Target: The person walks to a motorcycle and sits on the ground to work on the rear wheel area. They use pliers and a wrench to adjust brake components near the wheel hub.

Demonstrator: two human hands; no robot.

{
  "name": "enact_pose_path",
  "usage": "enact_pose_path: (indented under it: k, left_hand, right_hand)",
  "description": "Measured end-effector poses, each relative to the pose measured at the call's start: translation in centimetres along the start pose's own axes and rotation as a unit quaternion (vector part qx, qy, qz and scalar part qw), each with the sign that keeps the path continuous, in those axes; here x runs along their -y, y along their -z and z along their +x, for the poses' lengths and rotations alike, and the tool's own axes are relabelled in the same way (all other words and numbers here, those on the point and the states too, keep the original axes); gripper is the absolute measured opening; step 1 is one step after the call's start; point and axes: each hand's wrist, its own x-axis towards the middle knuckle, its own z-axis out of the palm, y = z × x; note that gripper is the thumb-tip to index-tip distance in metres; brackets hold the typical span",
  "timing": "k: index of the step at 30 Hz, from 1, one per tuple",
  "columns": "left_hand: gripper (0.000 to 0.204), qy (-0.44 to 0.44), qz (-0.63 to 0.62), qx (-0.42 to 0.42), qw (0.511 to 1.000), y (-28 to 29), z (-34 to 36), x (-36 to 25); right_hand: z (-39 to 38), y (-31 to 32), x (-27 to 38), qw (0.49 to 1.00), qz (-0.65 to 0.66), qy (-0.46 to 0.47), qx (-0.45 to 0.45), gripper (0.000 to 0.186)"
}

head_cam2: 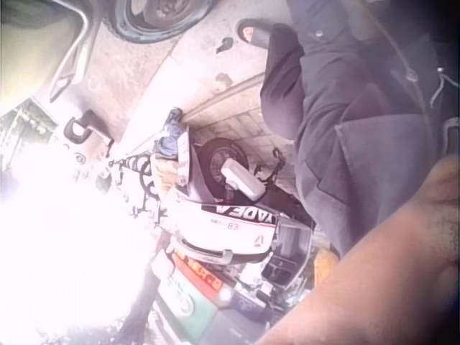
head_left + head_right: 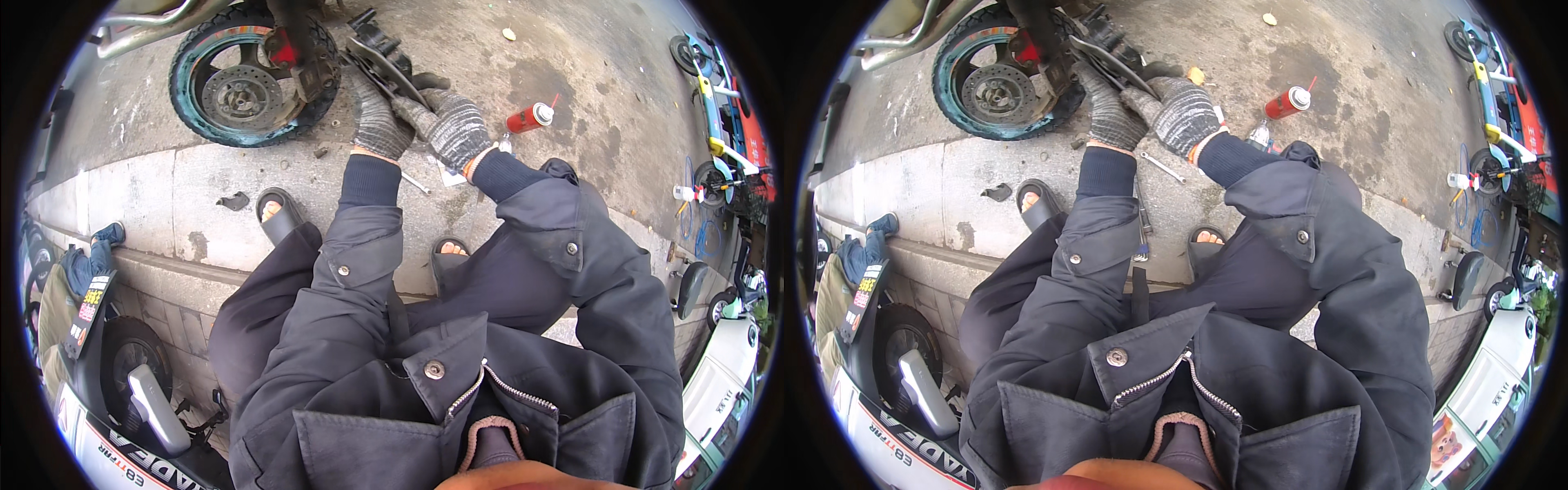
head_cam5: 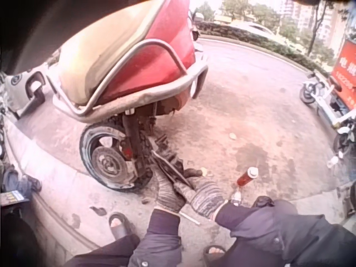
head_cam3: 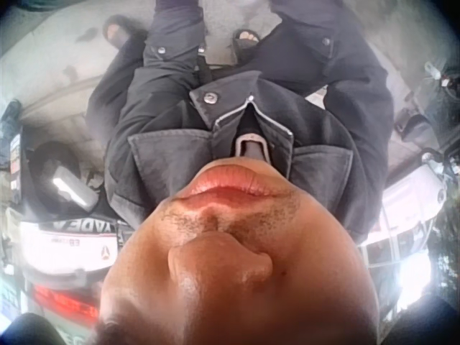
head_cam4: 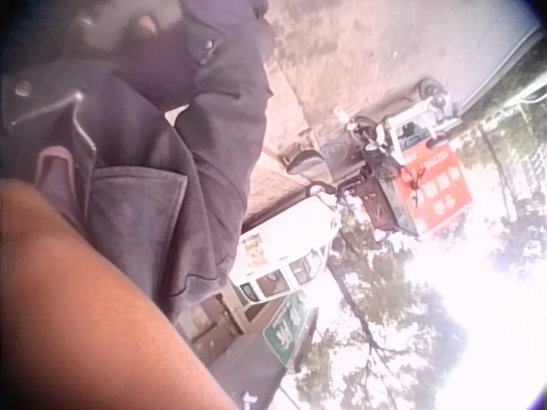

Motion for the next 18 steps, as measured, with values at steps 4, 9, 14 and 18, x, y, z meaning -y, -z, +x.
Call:
enact_pose_path:
  k: [4, 9, 14, 18]
  left_hand:
    - [0.087, -0.114, 0.002, -0.068, 0.991, -0.2, 0.2, 0.7]
    - [0.056, -0.143, 0.016, -0.072, 0.987, 0.1, 1.4, 2.0]
    - [0.047, 0.043, 0.012, -0.173, 0.984, 0.4, 2.6, 3.3]
    - [0.065, -0.034, -0.057, -0.05, 0.997, 0.1, 1.7, 2.9]
  right_hand:
    - [-0.2, -0.3, -0.3, 0.968, 0.224, -0.113, -0.004, 0.036]
    - [-1.3, 0.0, -1.2, 0.991, -0.039, 0.092, -0.085, 0.029]
    - [-1.7, 2.9, -0.5, 0.953, -0.12, 0.261, -0.091, 0.031]
    - [-2.8, 7.9, 2.1, 0.982, 0.043, 0.13, -0.132, 0.028]
